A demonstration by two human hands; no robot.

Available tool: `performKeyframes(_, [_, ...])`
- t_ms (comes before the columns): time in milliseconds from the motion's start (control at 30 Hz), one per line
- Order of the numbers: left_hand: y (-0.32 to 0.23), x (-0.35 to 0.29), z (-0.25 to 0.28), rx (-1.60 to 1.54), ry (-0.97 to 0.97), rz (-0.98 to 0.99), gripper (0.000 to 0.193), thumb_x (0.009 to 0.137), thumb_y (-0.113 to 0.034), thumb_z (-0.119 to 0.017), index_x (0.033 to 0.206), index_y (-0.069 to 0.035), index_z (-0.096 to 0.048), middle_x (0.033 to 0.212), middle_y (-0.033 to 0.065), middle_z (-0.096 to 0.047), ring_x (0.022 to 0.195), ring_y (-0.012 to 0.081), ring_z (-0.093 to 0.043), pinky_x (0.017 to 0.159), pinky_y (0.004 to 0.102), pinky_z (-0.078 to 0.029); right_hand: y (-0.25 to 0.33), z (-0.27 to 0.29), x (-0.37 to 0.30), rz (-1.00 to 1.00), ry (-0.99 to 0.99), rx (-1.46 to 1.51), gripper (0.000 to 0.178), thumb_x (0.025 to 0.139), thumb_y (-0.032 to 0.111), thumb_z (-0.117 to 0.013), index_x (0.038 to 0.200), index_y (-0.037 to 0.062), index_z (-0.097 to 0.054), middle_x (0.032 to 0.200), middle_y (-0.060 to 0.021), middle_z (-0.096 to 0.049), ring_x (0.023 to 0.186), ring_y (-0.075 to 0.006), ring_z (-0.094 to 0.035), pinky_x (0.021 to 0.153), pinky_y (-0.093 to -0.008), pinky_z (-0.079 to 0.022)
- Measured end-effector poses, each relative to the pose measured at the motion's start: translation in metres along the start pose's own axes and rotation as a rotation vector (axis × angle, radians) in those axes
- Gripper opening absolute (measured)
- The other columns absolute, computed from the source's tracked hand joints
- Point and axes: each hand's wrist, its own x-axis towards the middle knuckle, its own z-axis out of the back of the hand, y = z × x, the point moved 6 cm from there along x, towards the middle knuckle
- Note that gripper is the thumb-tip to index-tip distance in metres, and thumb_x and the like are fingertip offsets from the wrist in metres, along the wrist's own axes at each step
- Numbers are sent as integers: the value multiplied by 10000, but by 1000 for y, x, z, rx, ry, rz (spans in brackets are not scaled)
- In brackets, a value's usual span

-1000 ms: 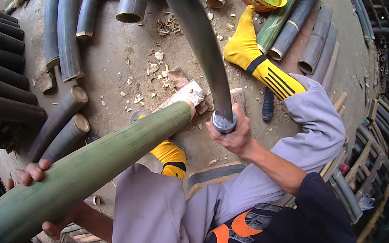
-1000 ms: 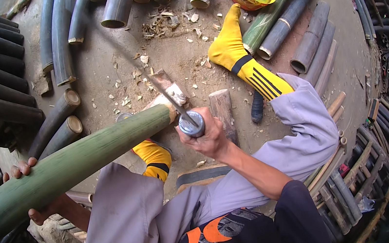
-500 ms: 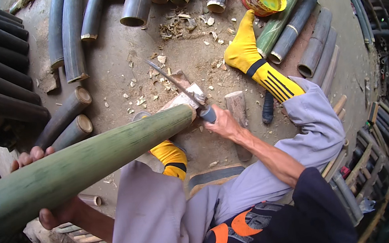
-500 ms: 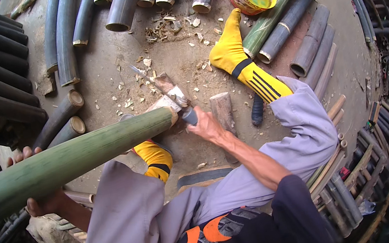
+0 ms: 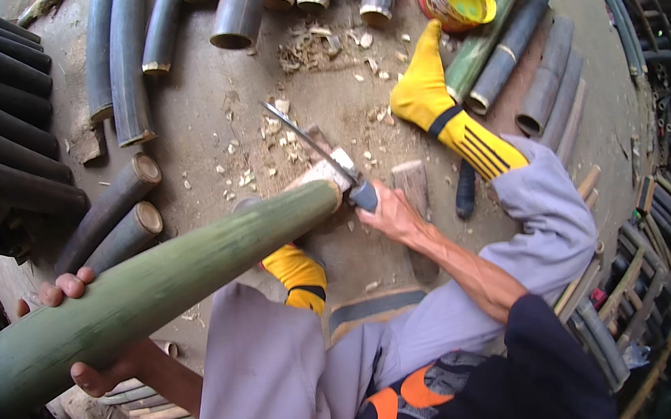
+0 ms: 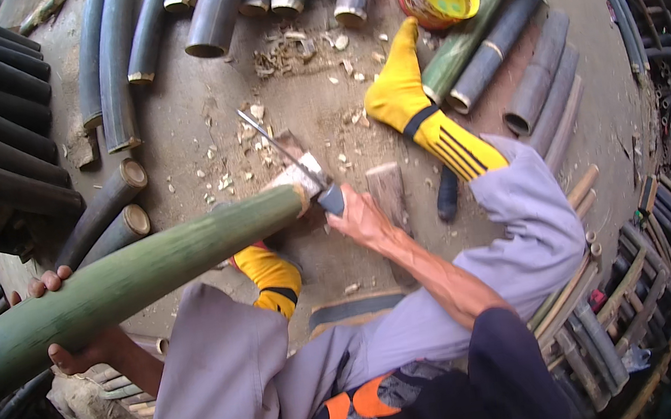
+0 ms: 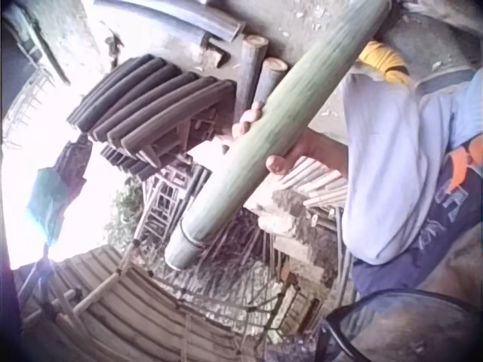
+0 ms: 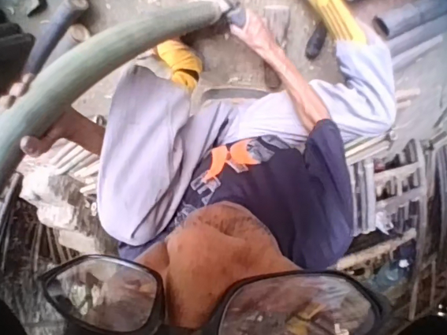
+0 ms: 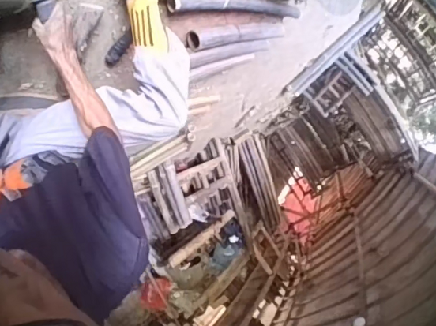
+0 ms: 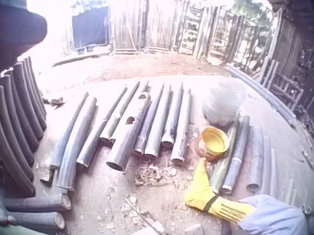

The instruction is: The person whittles and chops a bamboo pole using a knife against a wooden block while sitting on the ground.

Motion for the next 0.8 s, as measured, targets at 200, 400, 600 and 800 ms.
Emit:
performKeyframes(200, [-2, 3, 3, -15, 59, -30, 922, 650, -423, -688, 1346, -24, -233, 1082, 146, -437, 946, 279, -470, 912, 466, -375, 18, 25, -17, 513, -361, 271, 363, 739, 150, -730, 993, 7, -513, 769, -190, -644, 691, -326, -672, 580, -352, -534])
performKeyframes(400, [-1, 2, 8, -98, 186, 17, 947, 625, -421, -736, 1337, -21, -257, 1079, 138, -434, 971, 280, -464, 922, 467, -374, -6, 3, -2, -3, 39, -23, 330, 746, 143, -705, 943, -24, -500, 768, -196, -644, 674, -327, -670, 570, -361, -525])
performKeyframes(600, [-6, 9, 1, -22, 221, 6, 1005, 570, -436, -764, 1333, -13, -265, 1116, 145, -373, 1036, 313, -409, 944, 482, -351, 13, 27, -12, 455, -356, 301, 359, 709, 154, -721, 959, -13, -526, 725, -161, -639, 658, -244, -653, 590, -376, -510])
performKeyframes(800, [1, 3, 2, 0, -149, 161, 867, 690, -385, -623, 1353, 31, -251, 1185, 226, -421, 1132, 389, -412, 1029, 532, -295, -14, -7, 0, 32, 63, 33, 355, 748, 178, -666, 980, -21, -485, 723, -205, -620, 662, -341, -651, 589, -418, -511])
